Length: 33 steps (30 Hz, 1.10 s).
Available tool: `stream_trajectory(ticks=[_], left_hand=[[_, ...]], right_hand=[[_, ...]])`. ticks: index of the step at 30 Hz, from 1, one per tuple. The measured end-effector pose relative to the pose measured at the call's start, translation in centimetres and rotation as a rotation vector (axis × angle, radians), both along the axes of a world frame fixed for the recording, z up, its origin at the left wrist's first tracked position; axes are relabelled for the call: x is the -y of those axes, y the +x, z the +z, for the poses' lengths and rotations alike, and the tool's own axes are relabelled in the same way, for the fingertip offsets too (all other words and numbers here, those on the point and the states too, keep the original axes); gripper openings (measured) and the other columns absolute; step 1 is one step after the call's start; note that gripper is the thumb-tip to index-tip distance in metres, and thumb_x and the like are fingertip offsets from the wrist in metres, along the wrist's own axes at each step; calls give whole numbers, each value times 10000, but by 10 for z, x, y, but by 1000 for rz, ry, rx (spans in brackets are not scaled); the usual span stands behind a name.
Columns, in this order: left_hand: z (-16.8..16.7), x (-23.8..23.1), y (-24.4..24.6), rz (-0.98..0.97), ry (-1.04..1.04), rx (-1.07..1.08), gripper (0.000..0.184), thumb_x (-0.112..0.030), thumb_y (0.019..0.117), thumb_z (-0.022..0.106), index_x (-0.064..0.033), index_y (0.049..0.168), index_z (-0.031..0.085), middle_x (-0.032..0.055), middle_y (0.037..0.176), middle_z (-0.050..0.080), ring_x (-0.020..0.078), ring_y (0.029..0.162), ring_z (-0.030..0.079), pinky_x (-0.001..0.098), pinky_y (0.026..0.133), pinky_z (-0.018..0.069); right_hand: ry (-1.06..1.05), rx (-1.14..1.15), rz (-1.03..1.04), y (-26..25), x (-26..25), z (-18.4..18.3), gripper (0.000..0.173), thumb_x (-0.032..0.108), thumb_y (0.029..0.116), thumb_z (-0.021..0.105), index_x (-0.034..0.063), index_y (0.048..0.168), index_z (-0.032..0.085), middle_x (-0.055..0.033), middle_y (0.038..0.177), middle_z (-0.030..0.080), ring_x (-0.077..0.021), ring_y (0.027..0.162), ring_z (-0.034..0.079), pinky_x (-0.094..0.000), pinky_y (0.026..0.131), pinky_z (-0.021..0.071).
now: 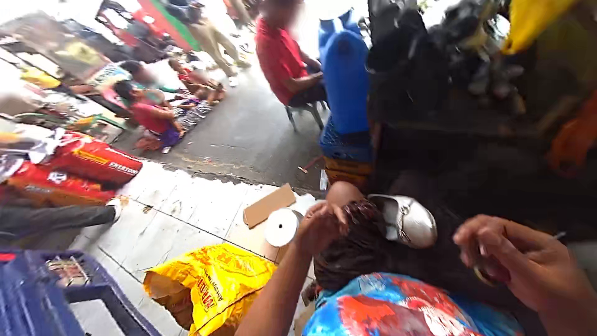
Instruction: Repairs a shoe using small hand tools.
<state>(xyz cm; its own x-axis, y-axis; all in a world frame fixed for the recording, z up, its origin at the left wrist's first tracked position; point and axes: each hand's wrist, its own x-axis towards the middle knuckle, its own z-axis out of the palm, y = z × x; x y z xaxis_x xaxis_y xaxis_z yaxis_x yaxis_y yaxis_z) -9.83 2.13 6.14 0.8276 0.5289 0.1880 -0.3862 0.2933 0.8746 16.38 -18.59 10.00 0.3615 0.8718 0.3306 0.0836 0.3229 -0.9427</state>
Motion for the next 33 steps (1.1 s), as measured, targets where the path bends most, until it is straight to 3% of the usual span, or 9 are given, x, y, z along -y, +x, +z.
stream_trajectory(ticks=[2, 3, 5, 7, 12, 17, 25, 31, 33], left_hand=[[4, 5, 5, 40, 145, -161, 252, -383, 1016, 605, -206, 947, 770, -53, 953, 759, -30, 723, 642, 158, 634, 512], [3, 8, 8, 76, 286, -264, 249, -280, 1029, 592, -116, 976, 771, -24, 966, 765, -49, 692, 618, 150, 619, 498], [0, 10, 17, 101, 645, -450, 230, -136, 1011, 603, 38, 1032, 753, 75, 985, 760, 15, 769, 661, 211, 745, 546], [-8, 10, 24, 77, 947, -508, 209, -102, 996, 632, 58, 1018, 764, 158, 956, 765, 185, 899, 739, 374, 894, 576], [-18, 11, 33, 36, 1243, -603, 362, -292, 986, 666, 34, 838, 721, 194, 817, 689, 355, 819, 702, 541, 770, 556], [-56, -2, 20, 270, 1343, -409, 510, -298, 1035, 558, -24, 605, 537, 119, 591, 546, 274, 605, 616, 432, 612, 514], [-80, -15, -3, 362, 1403, -390, 506, -285, 1030, 540, -41, 587, 522, 99, 559, 526, 247, 555, 596, 390, 558, 499], [-56, -16, -21, 404, 638, -599, 286, -178, 985, 618, 35, 846, 749, 87, 916, 711, 81, 850, 665, 260, 806, 547], [-37, -33, -37, 668, 613, -885, 223, -144, 930, 689, 49, 822, 712, 176, 1103, 674, 214, 1009, 650, 376, 887, 537]], right_hand=[[-169, 267, -184, 0, 4, 12, 244, 348, 995, 645, 134, 893, 700, 85, 768, 676, 18, 592, 588, -177, 537, 516], [-295, 457, -220, -1, 5, 20, 337, 331, 972, 669, 3, 901, 708, -75, 762, 682, -138, 630, 623, -332, 596, 542], [-553, 659, -127, -2, 2, 30, 465, 367, 973, 676, -97, 981, 716, -267, 873, 706, -403, 807, 697, -607, 762, 548], [-731, 744, -11, -4, -6, 30, 559, 449, 992, 637, -103, 1007, 719, -312, 923, 705, -496, 907, 691, -696, 827, 508], [-638, 898, -86, -13, -20, 11, 559, 444, 1007, 576, -84, 857, 684, -269, 807, 678, -461, 791, 690, -641, 697, 519], [-328, 974, -273, -16, -23, -18, 424, 314, 910, 621, -11, 638, 610, -158, 592, 601, -327, 546, 632, -502, 494, 482], [-247, 1005, -348, -17, -24, -32, 417, 336, 863, 600, 41, 570, 572, -90, 520, 544, -229, 470, 578, -407, 436, 439], [-325, 1009, -281, -14, -18, -15, 401, 297, 894, 629, -3, 629, 616, -141, 582, 600, -300, 539, 634, -472, 492, 487], [-352, 995, -271, -15, -18, -13, 408, 302, 906, 626, -12, 645, 628, -151, 597, 609, -314, 558, 645, -486, 507, 495]])
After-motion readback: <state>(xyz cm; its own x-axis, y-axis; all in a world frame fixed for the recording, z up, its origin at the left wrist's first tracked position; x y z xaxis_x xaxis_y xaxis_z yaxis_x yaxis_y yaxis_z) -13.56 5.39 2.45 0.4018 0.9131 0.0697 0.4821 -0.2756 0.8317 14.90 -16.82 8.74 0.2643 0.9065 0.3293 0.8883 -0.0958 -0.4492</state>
